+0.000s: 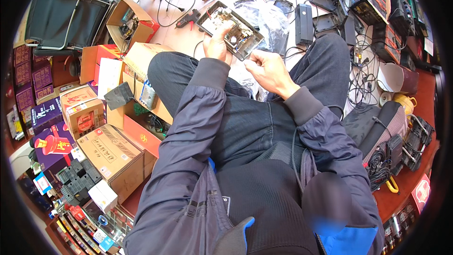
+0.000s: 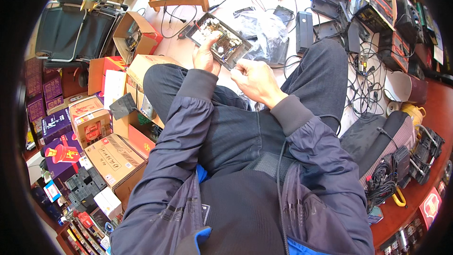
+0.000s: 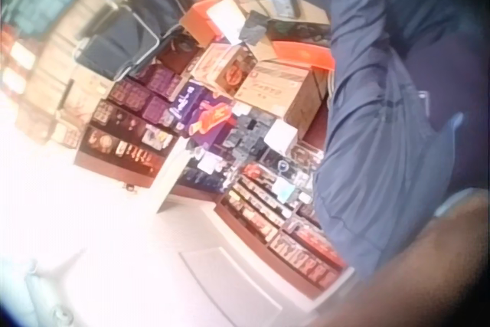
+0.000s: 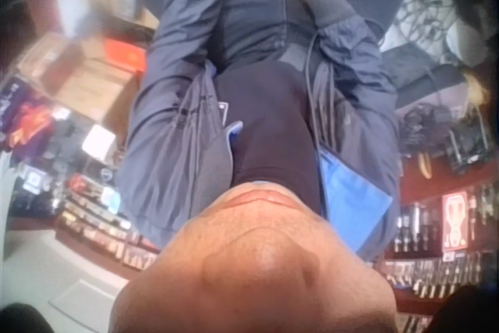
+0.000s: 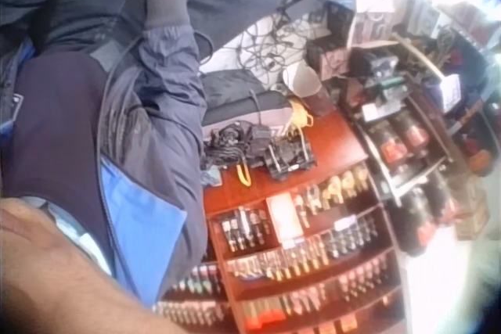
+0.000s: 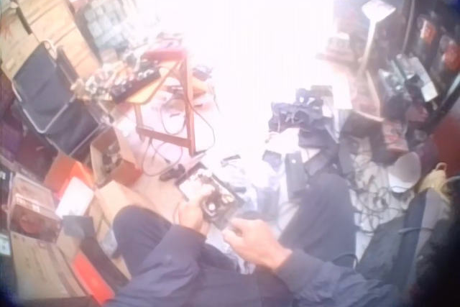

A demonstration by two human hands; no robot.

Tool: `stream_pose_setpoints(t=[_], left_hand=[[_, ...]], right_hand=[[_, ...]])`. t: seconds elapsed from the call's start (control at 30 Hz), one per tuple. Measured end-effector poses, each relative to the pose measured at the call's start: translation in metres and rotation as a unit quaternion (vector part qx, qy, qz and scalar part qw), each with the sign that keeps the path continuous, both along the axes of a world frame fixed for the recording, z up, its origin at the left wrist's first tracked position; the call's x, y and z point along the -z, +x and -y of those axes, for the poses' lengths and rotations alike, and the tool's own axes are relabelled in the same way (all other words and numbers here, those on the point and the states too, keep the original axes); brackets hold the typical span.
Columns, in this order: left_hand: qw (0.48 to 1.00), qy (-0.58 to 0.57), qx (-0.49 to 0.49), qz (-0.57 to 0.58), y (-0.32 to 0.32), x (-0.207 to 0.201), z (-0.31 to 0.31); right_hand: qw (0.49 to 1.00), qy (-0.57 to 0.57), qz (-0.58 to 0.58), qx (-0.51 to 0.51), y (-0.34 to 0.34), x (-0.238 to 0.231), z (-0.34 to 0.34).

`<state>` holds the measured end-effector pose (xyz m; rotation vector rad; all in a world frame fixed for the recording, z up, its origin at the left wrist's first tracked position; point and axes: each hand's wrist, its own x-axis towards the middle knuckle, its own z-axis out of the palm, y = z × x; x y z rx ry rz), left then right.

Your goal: The person sits on the floor and handles a black electronic device, opening it to reveal the circuit board. They use a hot glue gun to apply glue to components inside the device, then set the tool down and continue manipulating the board and wires.

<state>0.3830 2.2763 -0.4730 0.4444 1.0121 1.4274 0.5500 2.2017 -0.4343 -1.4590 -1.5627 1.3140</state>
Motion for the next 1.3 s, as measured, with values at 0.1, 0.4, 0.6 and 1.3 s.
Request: stream_pose_setpoints(t=[0.1, 0.4, 0.6, 1.3], left_hand=[[1.0, -0.003, -0.002, 0.021, -0.002, 0.004, -0.001], [1.0, -0.018, 0.01, 0.023, -0.005, 0.007, -0.004], [1.0, -0.004, 0.011, 0.018, -0.003, 0.001, -0.002], [0.999, -0.027, -0.004, 0.036, 0.001, 0.001, 0.001]], right_hand=[[1.0, 0.01, -0.011, 0.015, 0.0, 0.0, 0.0], [1.0, -0.002, -0.003, 0.006, 0.004, -0.004, 0.001], [0.999, -0.02, -0.001, -0.029, 0.008, -0.001, 0.004], [0.999, -0.027, 0.029, -0.022, 0.008, 0.011, 0.004]])
